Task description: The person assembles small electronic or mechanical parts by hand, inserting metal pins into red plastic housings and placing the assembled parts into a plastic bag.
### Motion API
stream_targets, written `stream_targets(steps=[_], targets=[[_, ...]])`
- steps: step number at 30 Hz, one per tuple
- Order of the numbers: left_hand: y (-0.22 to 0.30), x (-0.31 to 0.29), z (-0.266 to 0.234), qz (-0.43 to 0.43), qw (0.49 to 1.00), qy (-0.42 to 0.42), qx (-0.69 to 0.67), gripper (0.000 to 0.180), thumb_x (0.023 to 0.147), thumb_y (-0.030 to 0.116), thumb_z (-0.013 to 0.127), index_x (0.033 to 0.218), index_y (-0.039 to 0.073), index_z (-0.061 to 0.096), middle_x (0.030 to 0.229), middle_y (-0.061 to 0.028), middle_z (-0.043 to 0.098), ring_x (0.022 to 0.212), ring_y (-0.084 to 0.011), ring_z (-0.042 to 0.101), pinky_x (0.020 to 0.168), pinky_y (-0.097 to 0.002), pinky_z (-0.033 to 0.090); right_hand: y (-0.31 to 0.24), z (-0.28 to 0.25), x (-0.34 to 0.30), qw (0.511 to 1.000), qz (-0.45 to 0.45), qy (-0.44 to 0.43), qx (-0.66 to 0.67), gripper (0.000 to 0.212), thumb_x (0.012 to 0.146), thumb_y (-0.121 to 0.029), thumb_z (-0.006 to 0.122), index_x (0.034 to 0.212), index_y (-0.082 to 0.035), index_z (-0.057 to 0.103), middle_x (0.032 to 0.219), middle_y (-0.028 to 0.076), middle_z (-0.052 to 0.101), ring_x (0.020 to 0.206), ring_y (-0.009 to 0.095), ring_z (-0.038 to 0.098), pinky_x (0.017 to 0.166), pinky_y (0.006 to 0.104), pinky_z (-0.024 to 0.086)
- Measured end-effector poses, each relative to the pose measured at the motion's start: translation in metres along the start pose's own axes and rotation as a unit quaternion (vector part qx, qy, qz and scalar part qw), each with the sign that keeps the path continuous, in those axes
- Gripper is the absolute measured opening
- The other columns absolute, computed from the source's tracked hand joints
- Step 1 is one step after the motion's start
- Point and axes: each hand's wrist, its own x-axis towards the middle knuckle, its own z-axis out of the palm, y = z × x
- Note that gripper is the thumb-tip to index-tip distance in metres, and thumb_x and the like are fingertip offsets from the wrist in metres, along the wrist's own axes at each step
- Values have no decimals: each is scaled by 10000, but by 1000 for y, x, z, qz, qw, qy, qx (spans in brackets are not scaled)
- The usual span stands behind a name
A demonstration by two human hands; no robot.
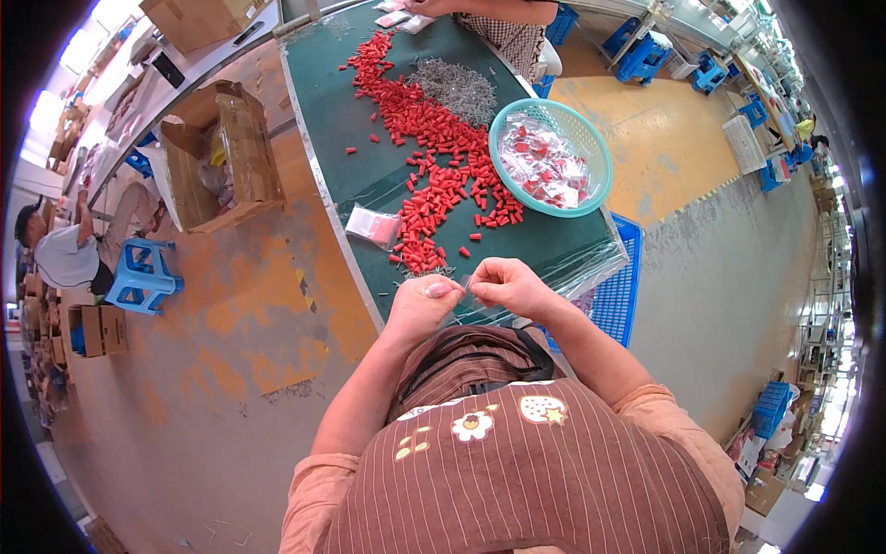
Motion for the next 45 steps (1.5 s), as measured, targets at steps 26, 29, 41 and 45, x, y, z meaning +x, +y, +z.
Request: stream_targets(steps=[26,29,41,45], targets=[[-12,-3,16,29,997,33,-66,110,797,131,678,791,29,635,691,27,572,644,-40,485,576,-219,411,0,11,0,974,-68,92,-197,203,793,-177,612,874,8,631,787,159,634,751,286,618,685,362,473],[-21,0,19,57,995,60,-59,106,799,125,668,774,30,626,674,32,557,639,-36,474,573,-215,404,3,14,2,967,-86,106,-215,186,792,-169,606,865,-2,636,784,163,637,740,282,622,682,364,477],[-15,-8,26,148,971,190,0,92,783,90,643,742,22,597,659,-23,555,616,-84,496,583,-249,425,2,26,4,934,-34,180,-306,163,804,-176,576,811,-13,577,779,165,614,780,332,601,695,410,467],[-22,-4,23,42,982,167,-73,117,815,133,636,814,20,605,688,-4,565,662,-59,497,605,-232,427,2,32,5,949,-78,127,-276,150,804,-154,581,826,-5,578,773,163,612,750,318,599,677,388,464]])
